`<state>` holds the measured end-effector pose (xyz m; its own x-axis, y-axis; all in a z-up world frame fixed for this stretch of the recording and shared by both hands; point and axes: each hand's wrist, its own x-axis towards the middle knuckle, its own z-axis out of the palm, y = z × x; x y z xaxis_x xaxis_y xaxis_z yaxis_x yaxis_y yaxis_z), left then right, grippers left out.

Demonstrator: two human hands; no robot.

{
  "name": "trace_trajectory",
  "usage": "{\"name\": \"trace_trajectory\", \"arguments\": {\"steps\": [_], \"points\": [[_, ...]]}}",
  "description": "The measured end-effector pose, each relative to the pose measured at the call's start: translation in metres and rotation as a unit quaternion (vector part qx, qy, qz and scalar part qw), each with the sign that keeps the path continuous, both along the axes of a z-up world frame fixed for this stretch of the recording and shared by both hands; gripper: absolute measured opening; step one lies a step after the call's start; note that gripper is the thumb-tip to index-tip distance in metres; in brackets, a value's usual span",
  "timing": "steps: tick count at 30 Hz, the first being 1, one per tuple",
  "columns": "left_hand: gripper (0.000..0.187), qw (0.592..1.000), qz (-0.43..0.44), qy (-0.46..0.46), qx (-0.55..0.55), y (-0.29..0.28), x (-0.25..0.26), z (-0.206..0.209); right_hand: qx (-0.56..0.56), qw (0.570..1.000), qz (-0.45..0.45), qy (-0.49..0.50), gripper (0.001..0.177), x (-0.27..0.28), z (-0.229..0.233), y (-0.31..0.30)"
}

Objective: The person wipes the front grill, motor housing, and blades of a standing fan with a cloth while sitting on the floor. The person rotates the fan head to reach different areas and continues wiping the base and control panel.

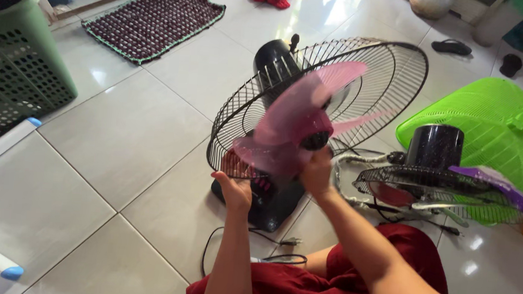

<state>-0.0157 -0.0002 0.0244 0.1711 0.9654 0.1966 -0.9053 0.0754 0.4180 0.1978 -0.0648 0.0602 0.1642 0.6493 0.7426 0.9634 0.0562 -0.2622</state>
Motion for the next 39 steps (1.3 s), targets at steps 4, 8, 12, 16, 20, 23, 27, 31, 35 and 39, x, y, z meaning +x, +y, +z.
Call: {"name": "trace_trajectory", "arguments": {"steps": [4,8,12,16,20,23,27,31,35,39], "points": [[0.106,1.0,-0.003,0.011,-0.021,0.002,0.001,-0.004,0.125,0.991,-0.042,-0.001,0.035,0.044,0.058,-0.005],[0.107,0.999,-0.009,0.023,-0.037,0.002,-0.004,-0.001,0.201,0.979,-0.033,0.022,0.014,0.08,0.113,-0.013],[0.107,0.999,-0.006,0.018,-0.03,-0.002,-0.006,0.006,0.069,0.946,-0.083,0.307,0.015,0.096,0.156,-0.029],[0.107,0.999,-0.002,0.023,-0.023,-0.003,-0.006,0.009,0.152,0.728,0.158,0.65,0.02,0.078,0.21,-0.028],[0.107,1.0,-0.006,0.007,-0.015,-0.002,-0.004,0.004,0.238,0.571,0.317,0.719,0.03,0.022,0.257,-0.015],[0.106,0.999,0.001,-0.013,-0.042,0.003,0.0,-0.005,0.291,0.595,0.421,0.62,0.052,-0.047,0.258,0.006],[0.103,0.996,-0.008,-0.008,-0.083,0.007,0.0,-0.033,0.159,0.911,0.164,0.343,0.083,-0.136,0.198,0.046],[0.086,0.986,0.073,0.099,-0.111,0.014,0.008,-0.059,0.039,0.979,0.195,0.053,0.045,-0.162,0.102,0.063],[0.086,0.995,-0.013,0.02,-0.099,0.01,-0.004,-0.045,0.023,0.966,0.258,-0.013,0.029,-0.13,0.037,0.049],[0.101,0.997,-0.018,0.024,-0.066,0.005,-0.004,-0.018,-0.085,0.959,0.225,-0.151,0.02,-0.054,0.007,0.024]]}}
